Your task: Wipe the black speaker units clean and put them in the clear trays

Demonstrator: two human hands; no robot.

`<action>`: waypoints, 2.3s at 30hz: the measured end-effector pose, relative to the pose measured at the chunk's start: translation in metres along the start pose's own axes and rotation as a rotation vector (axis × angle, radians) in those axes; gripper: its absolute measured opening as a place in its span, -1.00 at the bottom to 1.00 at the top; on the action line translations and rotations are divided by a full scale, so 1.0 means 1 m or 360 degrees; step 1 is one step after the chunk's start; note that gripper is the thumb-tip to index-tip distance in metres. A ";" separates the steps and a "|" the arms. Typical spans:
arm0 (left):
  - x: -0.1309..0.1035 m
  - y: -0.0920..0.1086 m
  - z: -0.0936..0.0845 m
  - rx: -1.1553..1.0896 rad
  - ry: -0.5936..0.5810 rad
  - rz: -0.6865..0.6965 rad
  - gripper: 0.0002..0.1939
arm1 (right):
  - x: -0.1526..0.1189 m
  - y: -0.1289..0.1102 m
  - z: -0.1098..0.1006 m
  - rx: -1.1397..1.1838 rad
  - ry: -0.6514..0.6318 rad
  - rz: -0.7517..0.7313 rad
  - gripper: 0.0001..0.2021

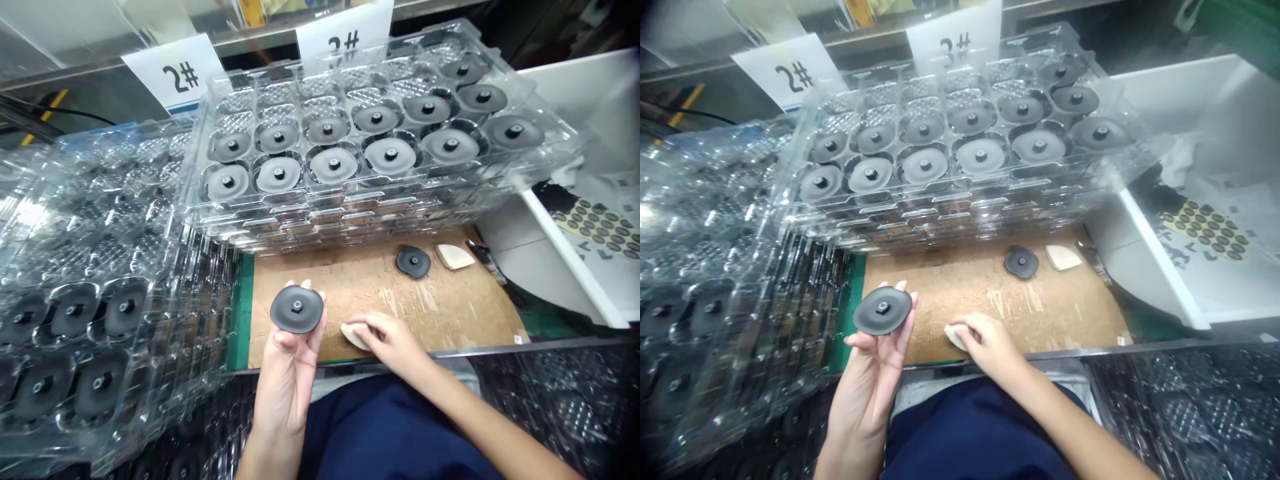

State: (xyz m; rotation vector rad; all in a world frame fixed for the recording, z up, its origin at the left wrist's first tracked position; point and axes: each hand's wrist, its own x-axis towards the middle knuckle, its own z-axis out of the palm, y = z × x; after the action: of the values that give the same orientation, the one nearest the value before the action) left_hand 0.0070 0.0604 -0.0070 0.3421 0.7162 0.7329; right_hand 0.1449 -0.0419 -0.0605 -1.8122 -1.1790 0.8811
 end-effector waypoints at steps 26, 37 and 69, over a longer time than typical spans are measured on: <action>-0.016 0.001 0.023 0.0331 -0.0135 0.0148 -0.38 | 0.003 -0.101 -0.058 0.0033 0.0045 -0.0701 -0.80; -0.003 -0.006 0.009 0.0136 0.0021 0.0145 -0.48 | -0.011 -0.030 -0.029 0.0258 -0.0315 0.0178 -0.80; -0.022 -0.006 0.020 0.0160 -0.0168 -0.0274 -0.44 | -0.003 -0.100 -0.071 0.0119 -0.0076 -0.0757 -0.76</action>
State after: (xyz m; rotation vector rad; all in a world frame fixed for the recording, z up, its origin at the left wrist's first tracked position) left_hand 0.0125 0.0400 0.0141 0.4025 0.6748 0.5134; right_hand 0.1656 -0.0350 0.0601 -1.3695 -1.5028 0.6801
